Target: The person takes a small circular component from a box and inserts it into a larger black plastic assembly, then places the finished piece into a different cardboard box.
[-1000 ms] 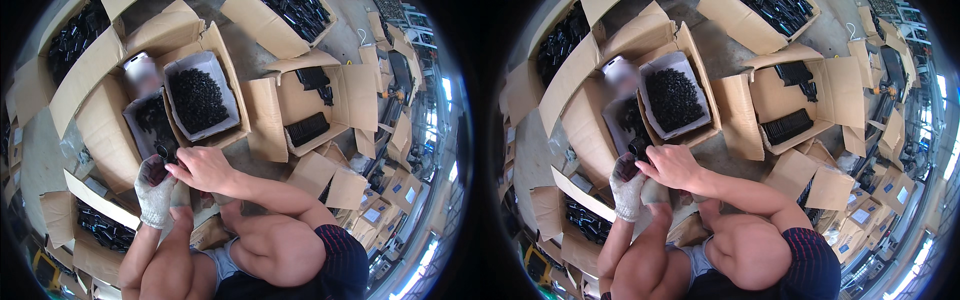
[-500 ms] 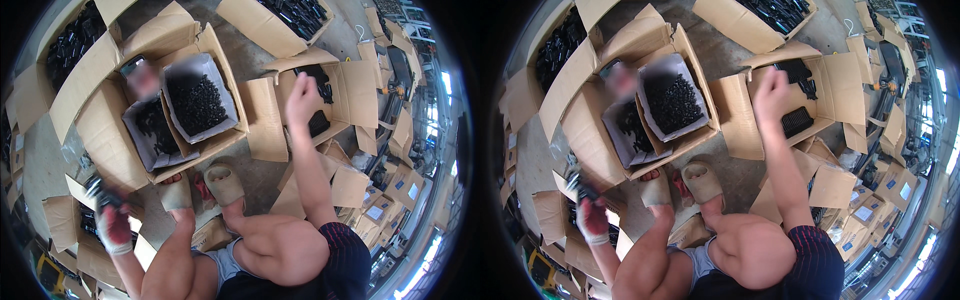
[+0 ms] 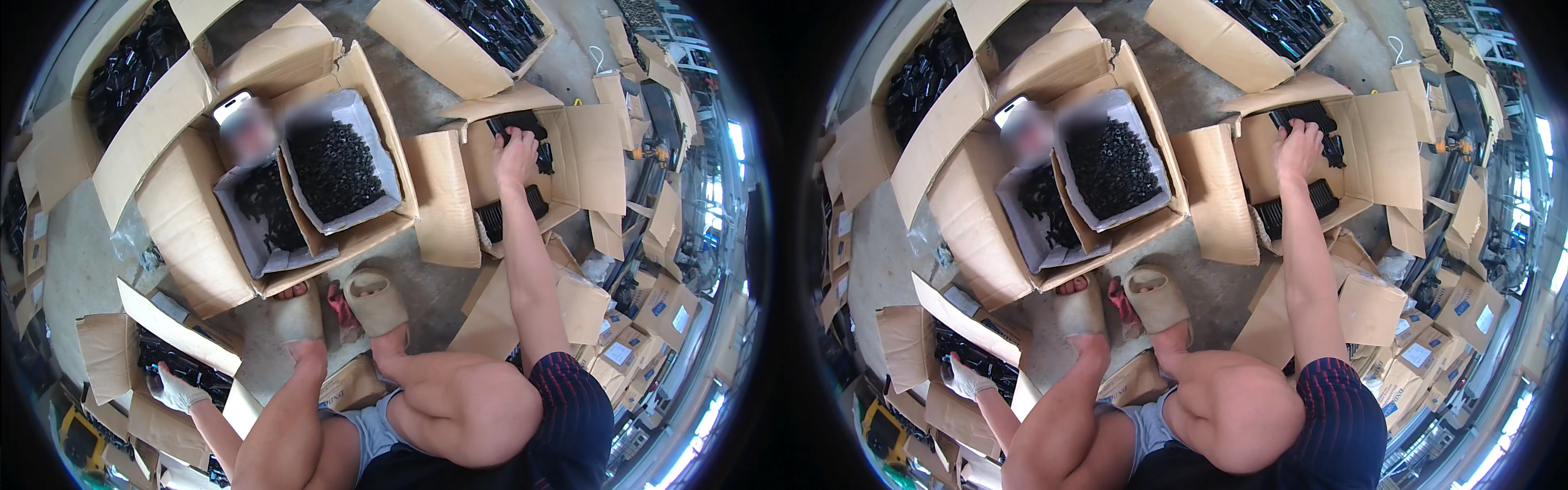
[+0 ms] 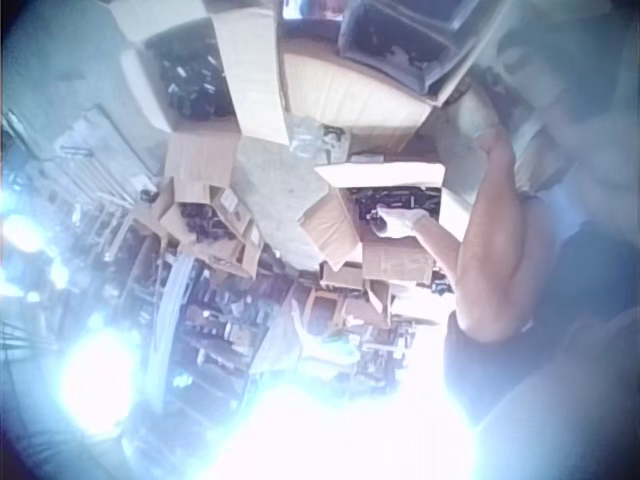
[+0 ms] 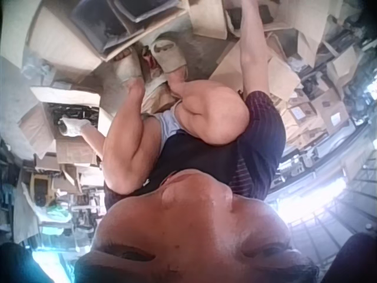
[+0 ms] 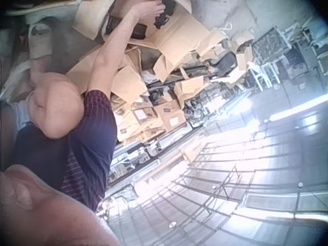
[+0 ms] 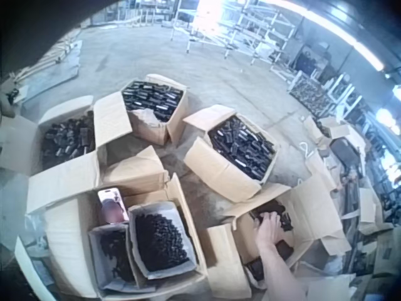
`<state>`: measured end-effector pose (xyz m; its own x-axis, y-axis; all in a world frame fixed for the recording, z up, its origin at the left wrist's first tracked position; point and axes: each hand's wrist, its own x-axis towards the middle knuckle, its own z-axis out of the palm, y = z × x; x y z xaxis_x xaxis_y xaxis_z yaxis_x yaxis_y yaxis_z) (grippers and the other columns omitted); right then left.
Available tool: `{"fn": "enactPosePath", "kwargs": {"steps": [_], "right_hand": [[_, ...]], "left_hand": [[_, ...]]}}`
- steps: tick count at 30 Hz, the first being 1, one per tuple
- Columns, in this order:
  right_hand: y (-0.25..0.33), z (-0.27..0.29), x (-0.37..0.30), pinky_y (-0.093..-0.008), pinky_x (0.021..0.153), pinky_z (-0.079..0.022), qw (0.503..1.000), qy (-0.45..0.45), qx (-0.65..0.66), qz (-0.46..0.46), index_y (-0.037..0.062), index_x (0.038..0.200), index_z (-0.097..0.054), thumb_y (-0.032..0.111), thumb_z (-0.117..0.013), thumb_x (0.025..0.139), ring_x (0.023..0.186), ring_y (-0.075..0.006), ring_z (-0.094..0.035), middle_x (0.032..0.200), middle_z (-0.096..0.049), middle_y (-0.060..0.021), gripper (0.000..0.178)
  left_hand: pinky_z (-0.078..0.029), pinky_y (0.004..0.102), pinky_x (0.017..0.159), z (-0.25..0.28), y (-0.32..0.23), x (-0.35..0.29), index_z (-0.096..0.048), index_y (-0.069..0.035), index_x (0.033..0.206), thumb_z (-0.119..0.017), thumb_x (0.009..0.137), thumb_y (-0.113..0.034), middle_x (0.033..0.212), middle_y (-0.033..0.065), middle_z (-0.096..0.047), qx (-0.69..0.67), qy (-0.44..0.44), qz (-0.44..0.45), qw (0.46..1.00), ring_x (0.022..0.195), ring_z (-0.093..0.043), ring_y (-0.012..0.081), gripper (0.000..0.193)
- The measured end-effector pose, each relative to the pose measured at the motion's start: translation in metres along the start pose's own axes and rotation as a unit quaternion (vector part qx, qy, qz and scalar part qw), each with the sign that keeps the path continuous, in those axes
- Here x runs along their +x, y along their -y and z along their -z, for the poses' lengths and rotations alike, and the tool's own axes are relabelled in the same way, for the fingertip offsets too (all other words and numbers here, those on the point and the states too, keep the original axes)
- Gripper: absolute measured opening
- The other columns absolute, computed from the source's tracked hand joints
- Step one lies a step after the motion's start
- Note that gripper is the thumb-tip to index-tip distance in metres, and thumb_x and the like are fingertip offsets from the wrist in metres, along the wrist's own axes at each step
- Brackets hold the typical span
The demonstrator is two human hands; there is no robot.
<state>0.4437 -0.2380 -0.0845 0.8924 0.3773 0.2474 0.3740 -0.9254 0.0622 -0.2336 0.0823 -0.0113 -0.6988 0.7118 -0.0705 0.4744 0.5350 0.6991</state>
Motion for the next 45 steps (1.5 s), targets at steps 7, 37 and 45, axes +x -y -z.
{"fn": "enactPosePath", "kwargs": {"steps": [7, 37, 45], "right_hand": [[0.016, 0.007, -0.043, -0.0442, 0.085, -0.051, 0.979, 0.013, 0.196, -0.056, 0.0007, 0.119, -0.061, 0.019, -0.063, 0.101, 0.092, -0.0316, -0.065, 0.101, -0.066, -0.0162, 0.026], [0.232, 0.168, -0.181, -0.0268, 0.09, -0.054, 0.578, 0.491, 0.652, -0.005, -0.0058, 0.134, -0.059, 0.011, -0.073, 0.097, 0.099, -0.0099, -0.067, 0.111, -0.071, -0.0066, 0.042], [0.235, 0.175, -0.174, -0.0263, 0.083, -0.055, 0.624, 0.462, 0.63, 0.014, -0.0051, 0.132, -0.063, 0.015, -0.076, 0.096, 0.095, -0.0099, -0.068, 0.111, -0.072, -0.0081, 0.044]], "left_hand": [[-0.051, 0.0376, 0.106, -0.011, -0.069, -0.048, -0.046, 0.001, 0.15, -0.076, 0.095, -0.018, 0.15, 0.0168, -0.053, -0.04, 0.041, -0.309, 0.949, 0.125, -0.06, 0.0271, 0.066], [-0.047, 0.0314, 0.107, -0.062, -0.087, -0.209, -0.044, 0.0, 0.147, -0.066, 0.099, -0.003, 0.133, 0.008, -0.06, -0.079, 0.766, -0.019, 0.638, 0.121, -0.056, 0.0127, 0.054], [-0.05, 0.0327, 0.103, -0.057, -0.094, -0.215, -0.047, -0.002, 0.145, -0.073, 0.092, 0.001, 0.129, 0.0083, -0.06, -0.101, 0.741, 0.032, 0.663, 0.119, -0.057, 0.0157, 0.06]]}}
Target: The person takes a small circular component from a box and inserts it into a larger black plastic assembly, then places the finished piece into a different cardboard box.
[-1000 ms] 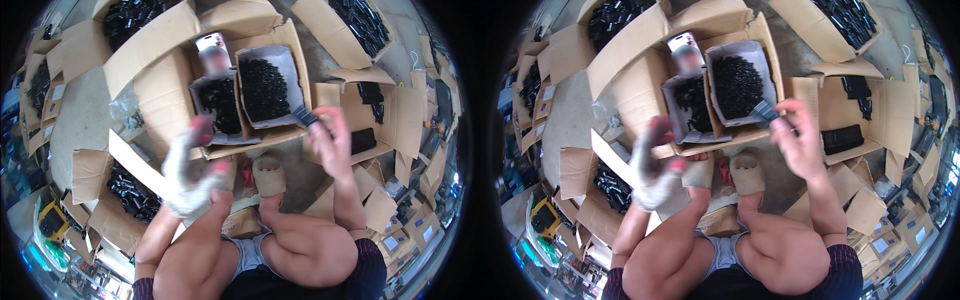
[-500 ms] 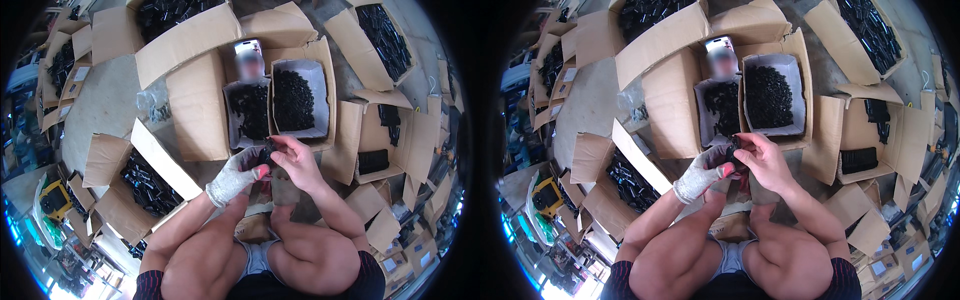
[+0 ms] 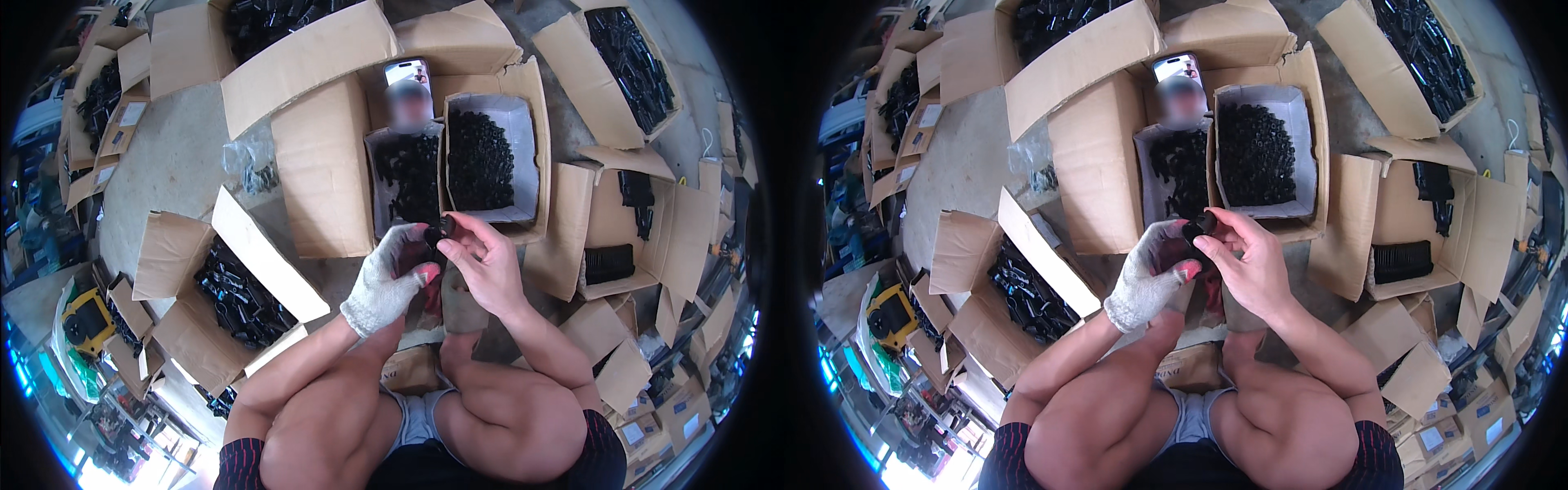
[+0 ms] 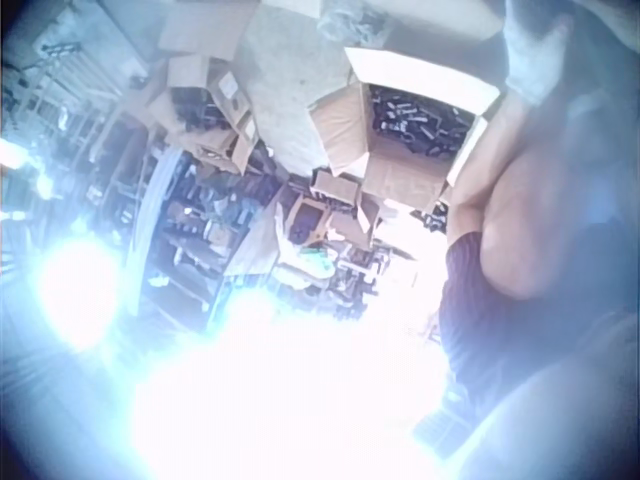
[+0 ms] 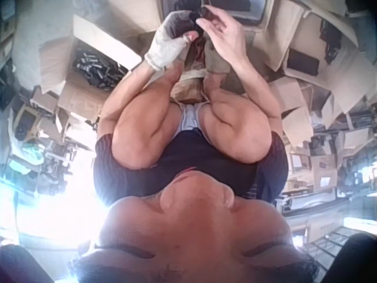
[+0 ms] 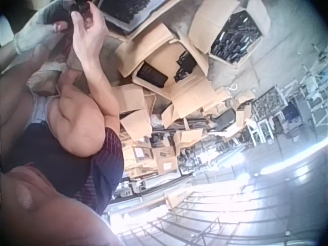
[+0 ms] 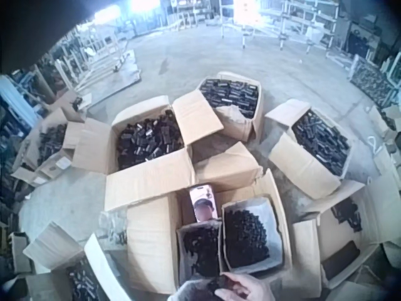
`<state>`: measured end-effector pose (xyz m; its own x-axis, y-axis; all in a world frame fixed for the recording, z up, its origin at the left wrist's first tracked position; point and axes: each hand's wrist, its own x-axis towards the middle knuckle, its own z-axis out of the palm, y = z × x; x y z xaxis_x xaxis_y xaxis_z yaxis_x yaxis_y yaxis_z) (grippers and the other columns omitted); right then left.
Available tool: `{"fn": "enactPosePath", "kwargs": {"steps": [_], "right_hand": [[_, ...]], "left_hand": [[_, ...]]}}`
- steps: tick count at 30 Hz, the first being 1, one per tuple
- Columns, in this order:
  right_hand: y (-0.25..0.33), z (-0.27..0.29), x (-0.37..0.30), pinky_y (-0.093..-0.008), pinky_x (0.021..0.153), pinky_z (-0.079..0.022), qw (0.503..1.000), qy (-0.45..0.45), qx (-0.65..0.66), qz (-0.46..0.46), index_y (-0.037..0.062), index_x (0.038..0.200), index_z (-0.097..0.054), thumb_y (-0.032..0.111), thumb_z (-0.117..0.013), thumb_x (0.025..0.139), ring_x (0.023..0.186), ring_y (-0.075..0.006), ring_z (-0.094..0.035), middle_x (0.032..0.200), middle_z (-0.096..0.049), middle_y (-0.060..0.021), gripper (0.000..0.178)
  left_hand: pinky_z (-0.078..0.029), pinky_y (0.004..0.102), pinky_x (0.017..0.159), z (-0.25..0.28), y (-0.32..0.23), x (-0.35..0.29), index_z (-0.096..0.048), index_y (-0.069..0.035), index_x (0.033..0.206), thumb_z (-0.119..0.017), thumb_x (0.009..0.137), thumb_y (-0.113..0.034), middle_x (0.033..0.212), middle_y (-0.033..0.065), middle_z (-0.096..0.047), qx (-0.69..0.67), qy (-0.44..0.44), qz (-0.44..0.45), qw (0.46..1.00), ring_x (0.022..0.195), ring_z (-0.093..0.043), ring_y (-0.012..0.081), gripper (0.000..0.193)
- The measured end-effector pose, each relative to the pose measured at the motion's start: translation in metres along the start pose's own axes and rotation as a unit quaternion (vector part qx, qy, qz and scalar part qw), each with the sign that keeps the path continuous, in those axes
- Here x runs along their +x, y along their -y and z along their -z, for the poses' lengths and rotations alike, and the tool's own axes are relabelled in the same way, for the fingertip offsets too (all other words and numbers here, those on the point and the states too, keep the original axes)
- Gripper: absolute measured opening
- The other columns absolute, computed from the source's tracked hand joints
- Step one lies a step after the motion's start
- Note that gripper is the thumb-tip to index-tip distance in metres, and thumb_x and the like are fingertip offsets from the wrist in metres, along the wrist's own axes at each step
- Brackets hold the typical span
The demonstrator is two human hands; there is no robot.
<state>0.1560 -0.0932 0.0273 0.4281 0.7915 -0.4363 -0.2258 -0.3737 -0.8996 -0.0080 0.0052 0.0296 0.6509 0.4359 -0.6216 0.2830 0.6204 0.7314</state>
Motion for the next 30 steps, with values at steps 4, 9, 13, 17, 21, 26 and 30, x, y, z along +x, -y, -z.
{"fn": "enactPosePath", "kwargs": {"steps": [4, 9, 13, 17, 21, 26, 30], "right_hand": [[-0.001, 0.003, -0.001, -0.0261, 0.081, -0.055, 1.0, 0.018, 0.003, -0.004, -0.0051, 0.131, -0.064, 0.016, -0.077, 0.095, 0.093, -0.0101, -0.068, 0.108, -0.071, -0.0081, 0.044], [0.007, 0.003, -0.006, -0.0303, 0.085, -0.054, 0.996, 0.016, -0.087, 0.025, -0.002, 0.128, -0.068, 0.019, -0.081, 0.091, 0.095, -0.0171, -0.069, 0.104, -0.071, -0.0113, 0.045], [0.011, 0.005, -0.006, -0.0344, 0.087, -0.053, 0.989, 0.002, -0.137, 0.06, 0.0003, 0.124, -0.07, 0.021, -0.084, 0.087, 0.098, -0.0237, -0.07, 0.105, -0.072, -0.0155, 0.045], [0.013, 0.006, -0.004, -0.0348, 0.085, -0.053, 0.987, 0.008, -0.148, 0.064, -0.0003, 0.122, -0.071, 0.025, -0.083, 0.088, 0.096, -0.0249, -0.071, 0.103, -0.072, -0.016, 0.045], [0.016, 0.006, 0.009, -0.0344, 0.082, -0.054, 0.981, 0.065, -0.161, 0.09, -0.0004, 0.121, -0.071, 0.028, -0.08, 0.091, 0.09, -0.024, -0.072, 0.093, -0.073, -0.0143, 0.043], [0.02, -0.005, 0.077, -0.0353, 0.077, -0.054, 0.979, 0.073, -0.178, 0.072, -0.0006, 0.113, -0.073, 0.024, -0.075, 0.093, 0.083, -0.0255, -0.071, 0.086, -0.073, -0.0108, 0.032], [-0.012, -0.031, 0.141, -0.0381, 0.074, -0.055, 0.793, 0.049, -0.531, 0.294, 0.0016, 0.103, -0.074, 0.014, -0.07, 0.089, 0.09, -0.0274, -0.07, 0.091, -0.074, -0.011, 0.019]], "left_hand": [[-0.052, 0.032, 0.101, 0.005, 0.0, 0.002, -0.045, -0.005, 0.148, -0.077, 0.088, 0.003, 0.128, 0.0083, -0.06, -0.001, 0.011, 0.005, 1.0, 0.115, -0.059, 0.0148, 0.069], [-0.055, 0.034, 0.1, 0.007, -0.005, -0.001, -0.036, -0.008, 0.158, -0.076, 0.084, 0.01, 0.134, 0.0112, -0.061, -0.038, 0.052, -0.001, 0.998, 0.12, -0.063, 0.0185, 0.086], [-0.054, 0.036, 0.103, 0.006, -0.004, -0.001, -0.033, -0.009, 0.16, -0.075, 0.085, 0.01, 0.14, 0.0125, -0.058, 0.01, 0.06, -0.03, 0.998, 0.122, -0.062, 0.0195, 0.089], [-0.052, 0.0351, 0.102, 0.007, 0.002, 0.0, -0.036, -0.008, 0.159, -0.078, 0.085, 0.005, 0.14, 0.0103, -0.058, 0.006, 0.063, -0.056, 0.996, 0.122, -0.059, 0.0167, 0.085], [-0.052, 0.0342, 0.101, 0.012, -0.003, -0.003, -0.038, -0.007, 0.157, -0.081, 0.085, 0.001, 0.136, 0.0086, -0.059, -0.079, 0.069, -0.031, 0.994, 0.121, -0.059, 0.0146, 0.084], [-0.057, 0.0302, 0.087, 0.033, -0.005, -0.007, -0.037, -0.011, 0.157, -0.084, 0.084, -0.003, 0.123, 0.0085, -0.066, -0.099, -0.001, -0.03, 0.995, 0.103, -0.066, 0.0143, 0.087], [-0.059, 0.0275, 0.069, 0.039, -0.009, -0.007, -0.036, -0.016, 0.155, -0.084, 0.085, -0.005, 0.114, 0.0136, -0.07, -0.14, -0.044, -0.052, 0.988, 0.095, -0.071, 0.0196, 0.085]]}}
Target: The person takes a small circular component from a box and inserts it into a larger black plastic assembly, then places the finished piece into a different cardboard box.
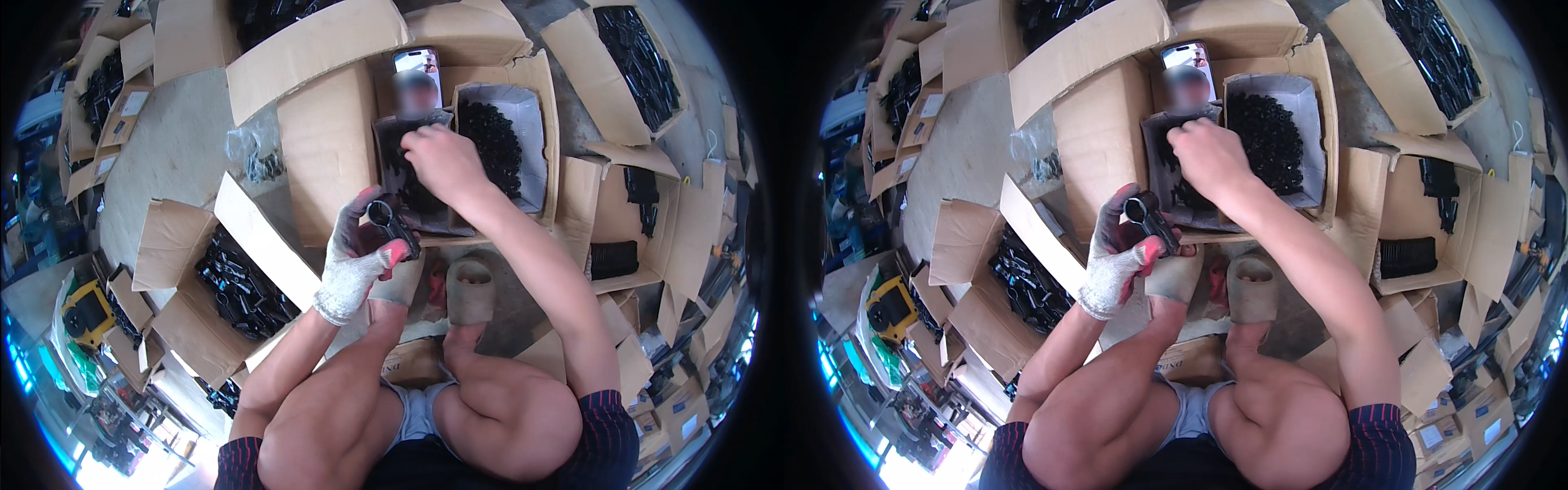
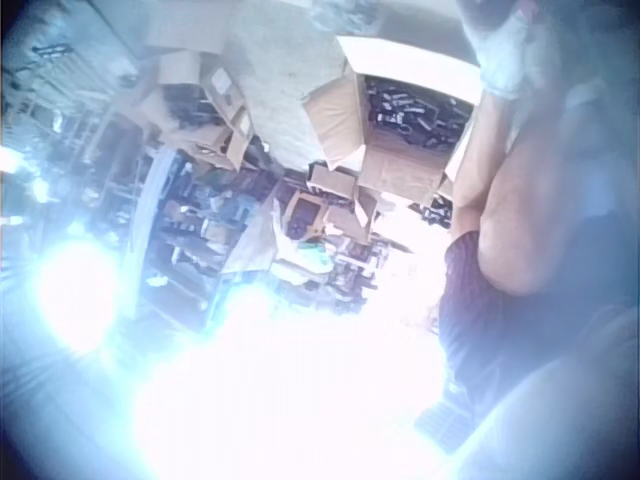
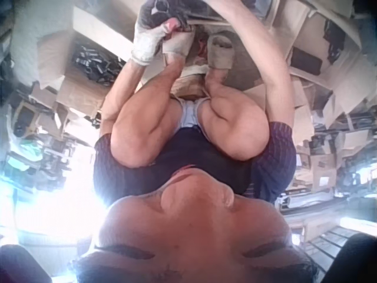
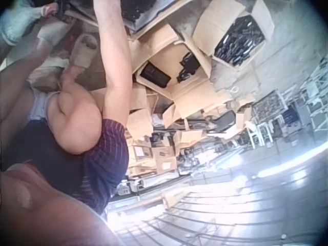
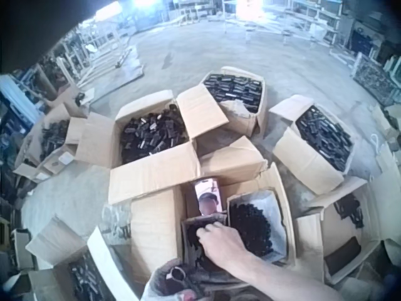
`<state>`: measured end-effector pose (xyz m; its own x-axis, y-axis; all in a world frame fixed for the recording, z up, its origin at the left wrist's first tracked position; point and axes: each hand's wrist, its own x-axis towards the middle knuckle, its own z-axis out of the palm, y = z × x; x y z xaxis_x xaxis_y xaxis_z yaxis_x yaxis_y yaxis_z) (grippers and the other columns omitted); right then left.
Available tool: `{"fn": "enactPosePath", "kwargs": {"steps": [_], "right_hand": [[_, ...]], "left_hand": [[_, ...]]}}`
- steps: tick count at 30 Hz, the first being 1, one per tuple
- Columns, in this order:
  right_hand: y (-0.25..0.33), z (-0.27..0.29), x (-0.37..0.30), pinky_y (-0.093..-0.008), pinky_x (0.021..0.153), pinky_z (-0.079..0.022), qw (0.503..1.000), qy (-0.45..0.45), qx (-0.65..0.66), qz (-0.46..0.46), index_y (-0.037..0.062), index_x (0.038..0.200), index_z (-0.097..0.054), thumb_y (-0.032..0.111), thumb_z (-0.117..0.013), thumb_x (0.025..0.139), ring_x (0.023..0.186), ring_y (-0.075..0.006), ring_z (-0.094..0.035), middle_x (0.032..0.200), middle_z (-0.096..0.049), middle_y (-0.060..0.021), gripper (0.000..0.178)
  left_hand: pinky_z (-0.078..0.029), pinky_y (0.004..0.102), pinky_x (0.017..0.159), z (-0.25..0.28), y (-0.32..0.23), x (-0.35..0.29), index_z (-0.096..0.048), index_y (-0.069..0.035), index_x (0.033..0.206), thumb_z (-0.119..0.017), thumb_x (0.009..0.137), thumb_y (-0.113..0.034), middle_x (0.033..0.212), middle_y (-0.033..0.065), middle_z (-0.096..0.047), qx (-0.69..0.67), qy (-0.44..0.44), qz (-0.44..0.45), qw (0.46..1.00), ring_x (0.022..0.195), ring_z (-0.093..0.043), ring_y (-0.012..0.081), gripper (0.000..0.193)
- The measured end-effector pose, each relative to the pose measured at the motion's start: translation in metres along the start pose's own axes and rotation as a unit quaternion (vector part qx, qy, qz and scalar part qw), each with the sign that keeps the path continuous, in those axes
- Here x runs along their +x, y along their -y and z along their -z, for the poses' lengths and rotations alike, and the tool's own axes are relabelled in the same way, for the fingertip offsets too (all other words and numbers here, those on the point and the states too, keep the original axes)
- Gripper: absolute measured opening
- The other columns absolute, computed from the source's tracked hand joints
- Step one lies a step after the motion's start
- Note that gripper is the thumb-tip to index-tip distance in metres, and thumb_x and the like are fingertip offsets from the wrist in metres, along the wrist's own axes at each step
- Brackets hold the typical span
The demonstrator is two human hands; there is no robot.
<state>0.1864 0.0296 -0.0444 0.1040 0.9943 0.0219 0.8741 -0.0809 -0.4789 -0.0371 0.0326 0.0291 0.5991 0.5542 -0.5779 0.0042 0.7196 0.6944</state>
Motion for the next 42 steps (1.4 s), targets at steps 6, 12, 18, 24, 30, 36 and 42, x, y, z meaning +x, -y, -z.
{"fn": "enactPosePath", "kwargs": {"steps": [6, 12, 18, 24, 30, 36, 42], "right_hand": [[0.015, -0.043, 0.018, -0.0397, 0.095, -0.045, 0.962, 0.184, -0.194, 0.053, 0.0099, 0.095, -0.08, 0.01, -0.063, 0.089, 0.105, -0.0259, -0.067, 0.099, -0.076, -0.0095, 0.018], [0.006, -0.045, 0.007, -0.0406, 0.088, -0.051, 0.978, 0.097, -0.174, 0.064, 0.0044, 0.107, -0.074, 0.011, -0.065, 0.09, 0.103, -0.0292, -0.067, 0.099, -0.074, -0.011, 0.02], [0.045, 0.022, -0.027, -0.0333, 0.081, -0.056, 0.871, -0.01, 0.45, -0.199, -0.0018, 0.114, -0.065, 0.011, -0.065, 0.101, 0.094, -0.0195, -0.07, 0.1, -0.072, -0.0099, 0.019], [0.079, 0.036, -0.07, -0.0244, 0.081, -0.054, 0.74, -0.025, 0.626, -0.246, -0.0016, 0.113, -0.066, 0.013, -0.065, 0.103, 0.092, -0.0093, -0.068, 0.1, -0.072, -0.0053, 0.018], [0.078, 0.043, -0.08, -0.023, 0.078, -0.052, 0.796, -0.028, 0.561, -0.227, 0.0, 0.11, -0.068, 0.014, -0.067, 0.102, 0.086, -0.0066, -0.065, 0.096, -0.071, -0.0017, 0.016], [0.072, 0.033, -0.084, -0.0225, 0.073, -0.05, 0.771, -0.068, 0.59, -0.229, 0.0011, 0.11, -0.068, 0.013, -0.068, 0.101, 0.078, -0.0045, -0.06, 0.094, -0.069, 0.0004, 0.015], [0.081, 0.029, -0.096, -0.0209, 0.072, -0.048, 0.756, -0.061, 0.606, -0.239, 0.0023, 0.107, -0.067, 0.013, -0.069, 0.101, 0.08, -0.0025, -0.057, 0.091, -0.066, 0.0018, 0.012]], "left_hand": [[-0.059, 0.0364, 0.086, 0.004, -0.006, -0.008, -0.038, -0.017, 0.154, -0.085, 0.082, -0.007, 0.12, 0.0179, -0.068, -0.036, -0.031, 0.004, 0.999, 0.11, -0.071, 0.032, 0.086], [-0.054, 0.0261, 0.067, 0.011, -0.004, -0.006, -0.038, -0.017, 0.155, -0.085, 0.083, -0.009, 0.119, 0.0178, -0.07, -0.006, -0.035, 0.03, 0.999, 0.107, -0.072, 0.0309, 0.086], [-0.048, 0.0215, 0.057, 0.013, -0.012, -0.004, -0.037, -0.015, 0.155, -0.084, 0.084, -0.008, 0.111, 0.0147, -0.072, -0.021, -0.057, 0.002, 0.998, 0.093, -0.072, 0.0199, 0.086], [-0.05, 0.0224, 0.059, 0.01, -0.008, -0.005, -0.034, -0.015, 0.158, -0.086, 0.082, -0.008, 0.111, 0.0116, -0.071, -0.074, -0.018, -0.003, 0.997, 0.088, -0.07, 0.0154, 0.092], [-0.051, 0.0222, 0.059, 0.007, -0.008, -0.007, -0.034, -0.017, 0.158, -0.086, 0.082, -0.006, 0.117, 0.0109, -0.07, -0.06, -0.021, -0.005, 0.998, 0.092, -0.069, 0.0149, 0.093], [-0.053, 0.022, 0.061, 0.002, -0.005, -0.005, -0.035, -0.017, 0.159, -0.086, 0.082, -0.007, 0.114, 0.0078, -0.07, -0.04, -0.008, 0.009, 0.999, 0.092, -0.068, 0.0122, 0.093], [-0.053, 0.0208, 0.061, -0.003, -0.007, -0.004, -0.037, -0.017, 0.158, -0.087, 0.081, -0.006, 0.11, 0.0046, -0.068, -0.022, -0.005, 0.035, 0.999, 0.089, -0.066, 0.0093, 0.092]]}}
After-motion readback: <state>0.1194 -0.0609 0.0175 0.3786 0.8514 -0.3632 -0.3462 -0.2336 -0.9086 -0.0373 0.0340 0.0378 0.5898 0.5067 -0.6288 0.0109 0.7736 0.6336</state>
